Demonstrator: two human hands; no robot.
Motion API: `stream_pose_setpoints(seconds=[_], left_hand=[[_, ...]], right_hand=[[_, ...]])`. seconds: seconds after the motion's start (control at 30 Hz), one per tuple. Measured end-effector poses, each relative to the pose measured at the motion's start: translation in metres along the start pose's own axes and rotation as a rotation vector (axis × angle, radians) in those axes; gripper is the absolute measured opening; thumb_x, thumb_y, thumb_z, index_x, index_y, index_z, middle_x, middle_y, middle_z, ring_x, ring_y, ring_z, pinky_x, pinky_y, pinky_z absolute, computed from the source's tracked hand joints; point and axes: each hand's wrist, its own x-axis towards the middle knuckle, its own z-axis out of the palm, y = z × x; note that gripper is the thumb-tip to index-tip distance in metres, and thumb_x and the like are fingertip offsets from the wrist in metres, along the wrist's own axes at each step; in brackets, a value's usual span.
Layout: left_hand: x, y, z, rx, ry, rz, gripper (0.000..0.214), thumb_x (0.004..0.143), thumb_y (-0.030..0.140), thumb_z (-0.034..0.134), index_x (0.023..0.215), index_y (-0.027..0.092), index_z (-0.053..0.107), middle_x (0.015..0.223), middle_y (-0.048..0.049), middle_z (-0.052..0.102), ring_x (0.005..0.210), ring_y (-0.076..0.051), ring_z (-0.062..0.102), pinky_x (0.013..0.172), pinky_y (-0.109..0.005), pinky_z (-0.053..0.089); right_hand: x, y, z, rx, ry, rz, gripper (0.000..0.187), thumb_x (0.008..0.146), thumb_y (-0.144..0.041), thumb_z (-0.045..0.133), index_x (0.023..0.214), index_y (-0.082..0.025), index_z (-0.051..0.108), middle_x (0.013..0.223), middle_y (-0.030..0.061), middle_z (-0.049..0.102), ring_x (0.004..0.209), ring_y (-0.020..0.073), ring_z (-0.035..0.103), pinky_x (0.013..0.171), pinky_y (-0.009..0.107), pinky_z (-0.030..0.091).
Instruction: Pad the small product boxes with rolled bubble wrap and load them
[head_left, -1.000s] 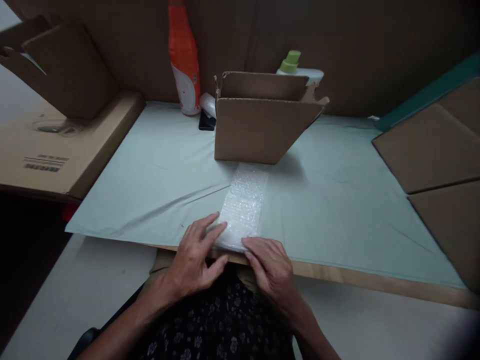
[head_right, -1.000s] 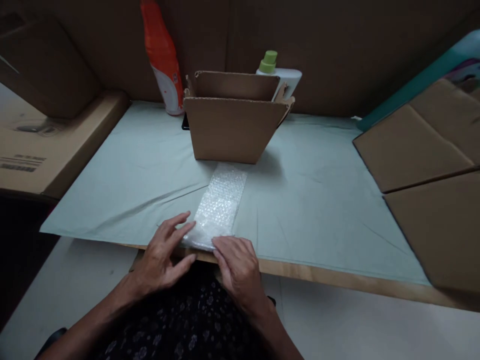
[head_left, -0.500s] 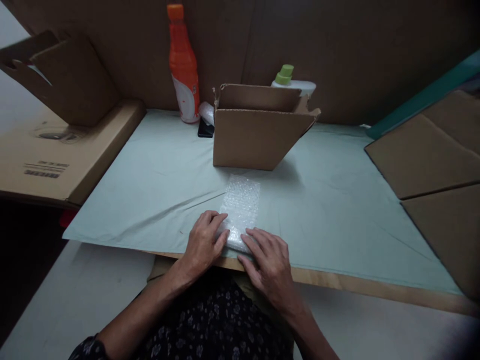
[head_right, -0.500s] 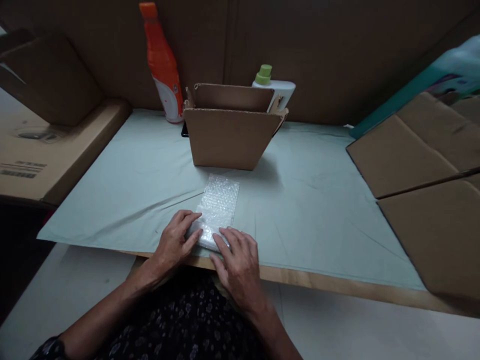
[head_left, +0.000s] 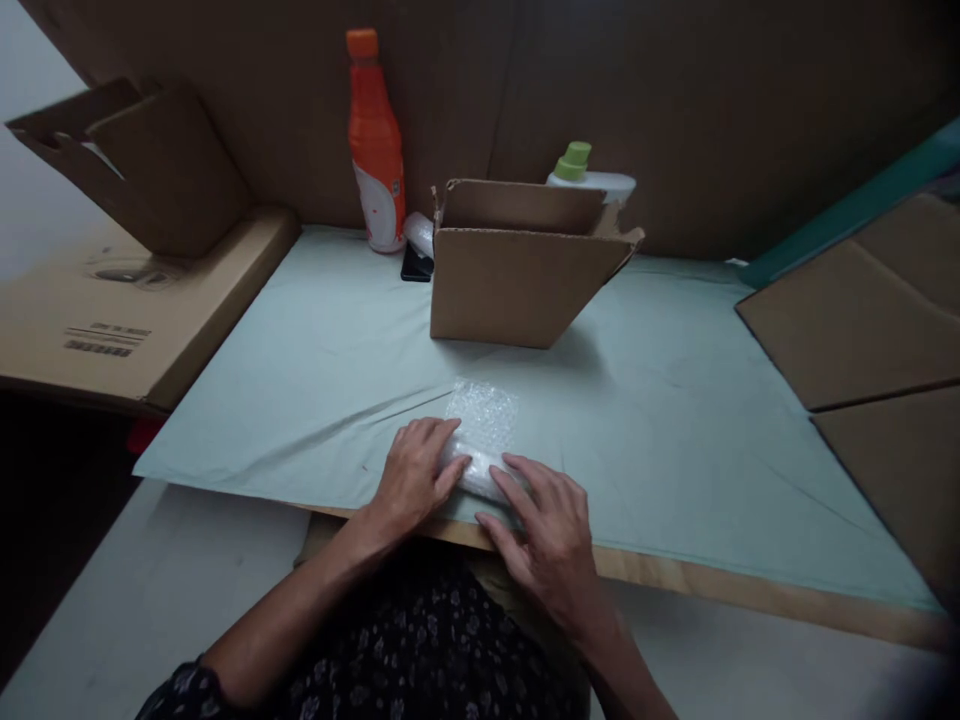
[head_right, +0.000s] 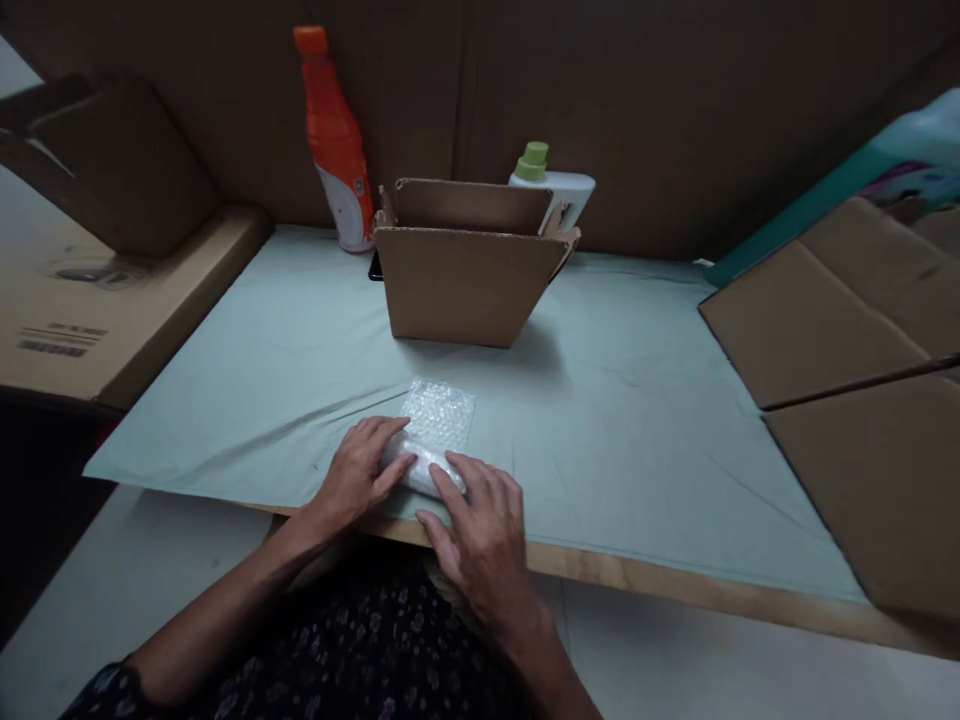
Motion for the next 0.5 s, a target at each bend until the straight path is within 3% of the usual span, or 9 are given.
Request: stream_pose_setpoints(seconds=[0.13, 0.27, 0.37, 0.5], left_hand=[[0.004, 0.003, -0.001, 0.033, 0.095, 0.065, 0.037, 0.095, 0.031, 0.058, 0.129, 0.016, 0.06, 0.126, -0.015, 0.064, 0.117, -0.029, 0.058, 0.102, -0.049, 0.046], [-0.014, 0.005, -0.007, -0.06, 0.043, 0.17, 0.043, 0.094, 0.031, 0.058, 0.136, 0.019, 0.055, 0.133, -0.0138, 0.061, 0.124, -0.028, 0.055, 0.106, -0.048, 0.045], [-0.017, 0.003, -0.003, -0.069, 0.053, 0.092, 0.043, 0.095, 0.029, 0.057, 0.137, 0.02, 0.055, 0.128, -0.0131, 0.064, 0.12, -0.028, 0.058, 0.105, -0.049, 0.046], [-0.011, 0.002, 0.004, -0.205, 0.237, -0.117, 0.055, 0.09, 0.033, 0.063, 0.141, 0.019, 0.049, 0.136, -0.0159, 0.057, 0.125, -0.031, 0.055, 0.107, -0.054, 0.046]], right_hand=[[0.012, 0.009, 0.005, -0.005, -0.064, 0.001, 0.032, 0.096, -0.024, 0.059, 0.128, -0.022, 0.063, 0.125, 0.0113, 0.071, 0.114, 0.029, 0.063, 0.097, 0.047, 0.048], [0.017, 0.015, 0.002, 0.201, -0.113, 0.103, 0.034, 0.099, -0.033, 0.056, 0.131, -0.024, 0.064, 0.117, 0.0083, 0.075, 0.101, 0.0247, 0.069, 0.089, 0.043, 0.052], [0.019, 0.016, 0.005, 0.214, -0.141, 0.172, 0.032, 0.101, -0.036, 0.052, 0.126, -0.023, 0.067, 0.112, 0.0075, 0.077, 0.093, 0.0237, 0.07, 0.084, 0.042, 0.052], [0.027, 0.024, 0.017, 0.004, -0.064, 0.239, 0.035, 0.102, -0.038, 0.047, 0.118, -0.017, 0.071, 0.104, 0.012, 0.076, 0.091, 0.0271, 0.068, 0.079, 0.042, 0.047]])
